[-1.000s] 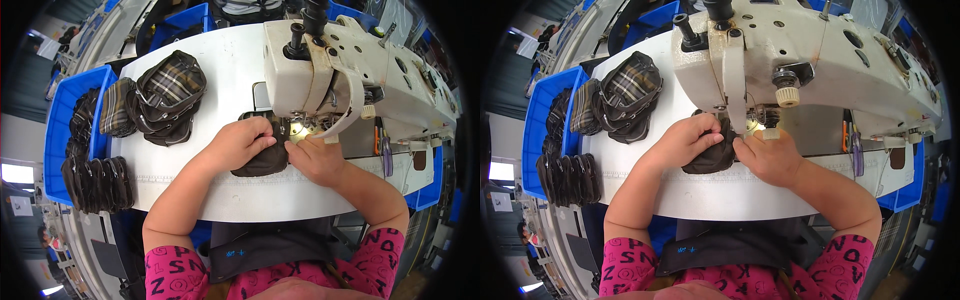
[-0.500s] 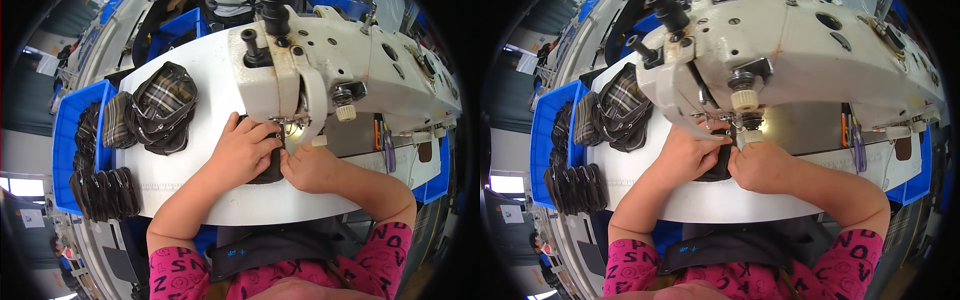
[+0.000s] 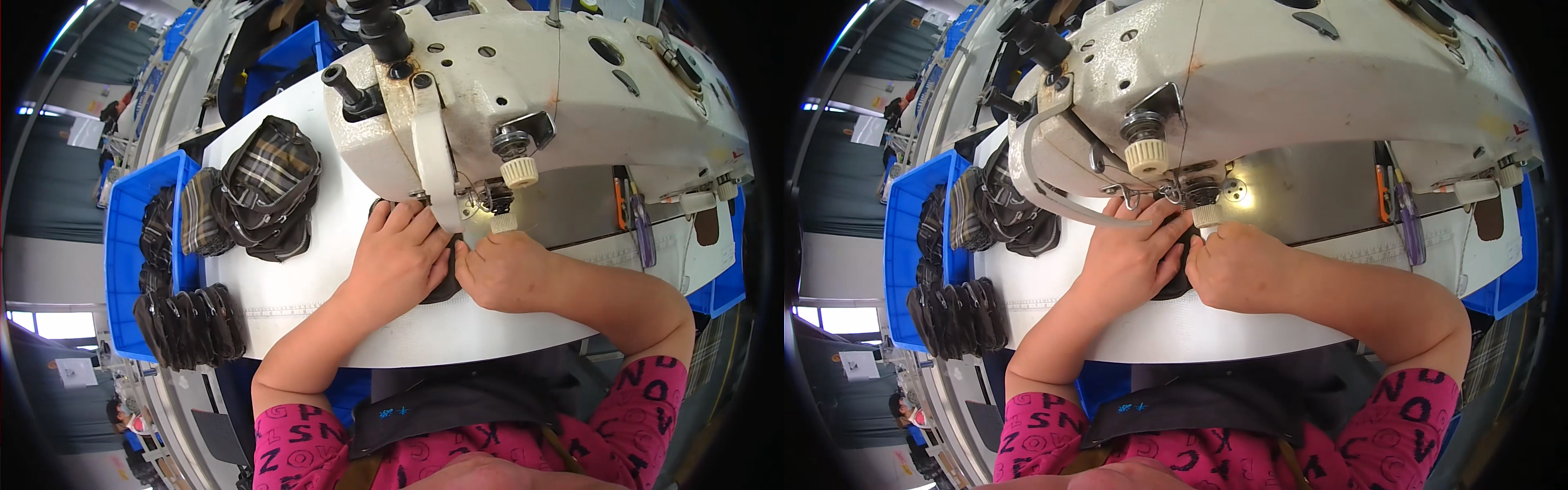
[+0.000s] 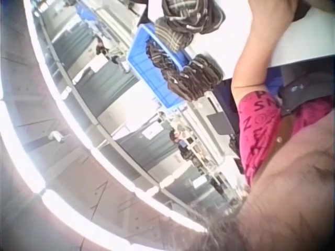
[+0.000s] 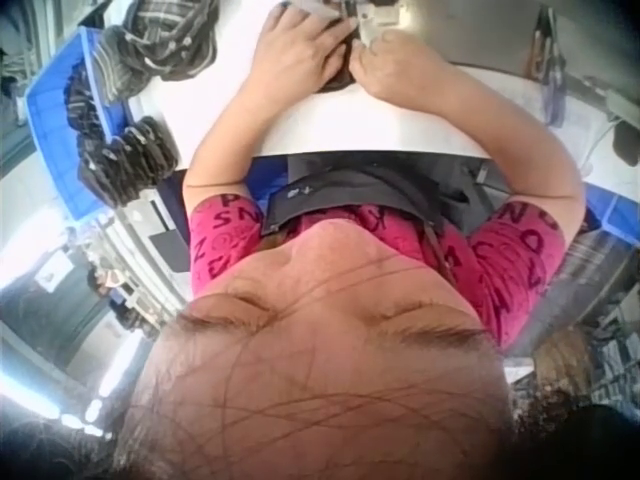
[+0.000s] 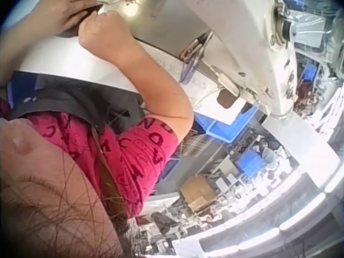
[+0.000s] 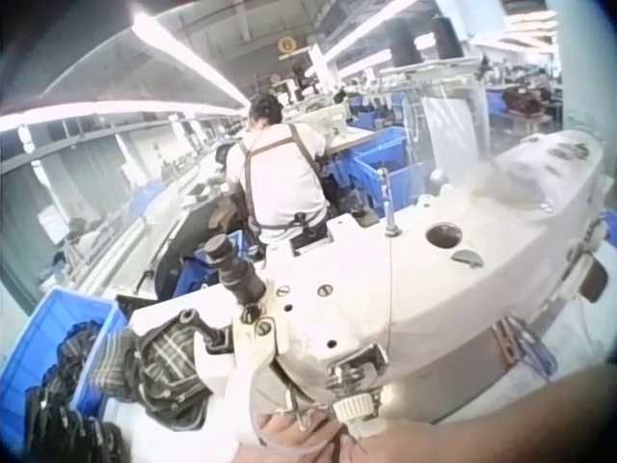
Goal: The person is sewing leather pieces using an industrial sewing machine to assemble small pouches.
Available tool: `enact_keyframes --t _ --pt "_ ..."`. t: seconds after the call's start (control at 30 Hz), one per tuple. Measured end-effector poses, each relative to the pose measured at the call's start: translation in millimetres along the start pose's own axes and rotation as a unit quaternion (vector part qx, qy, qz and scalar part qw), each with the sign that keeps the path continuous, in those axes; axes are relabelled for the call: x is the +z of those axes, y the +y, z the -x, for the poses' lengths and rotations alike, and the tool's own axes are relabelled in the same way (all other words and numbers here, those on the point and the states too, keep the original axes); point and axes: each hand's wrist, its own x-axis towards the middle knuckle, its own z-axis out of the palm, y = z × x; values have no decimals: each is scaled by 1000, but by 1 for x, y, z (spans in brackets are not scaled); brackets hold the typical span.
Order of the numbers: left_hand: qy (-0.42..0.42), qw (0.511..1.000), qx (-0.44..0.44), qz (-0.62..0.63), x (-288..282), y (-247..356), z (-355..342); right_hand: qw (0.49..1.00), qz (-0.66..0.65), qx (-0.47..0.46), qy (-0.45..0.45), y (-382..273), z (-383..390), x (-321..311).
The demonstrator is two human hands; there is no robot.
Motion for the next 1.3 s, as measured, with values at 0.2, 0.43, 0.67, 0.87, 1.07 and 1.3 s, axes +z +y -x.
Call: enact_keyframes --t 0.2,0.43,0.67,0.87,1.07,1.3 --pt "41 995 -9 -88 10 13 4 1000 12 4 -2 -5 -1 3" --pt "56 995 -19 -78 13 14 6 1000 8 26 -8 -8 -2 1" --pt "49 994 -19 -93 14 8 0 998 4 62 -10 -1 -3 2" --pt "57 996 -63 36 11 9 1 997 5 73 -22 -1 -3 -2" --pt "49 996 -68 43 0 18 1 996 -8 92 -18 -4 -2 -1" --pt "33 997 -44 49 9 16 4 996 -7 88 -26 -6 -3 -1"
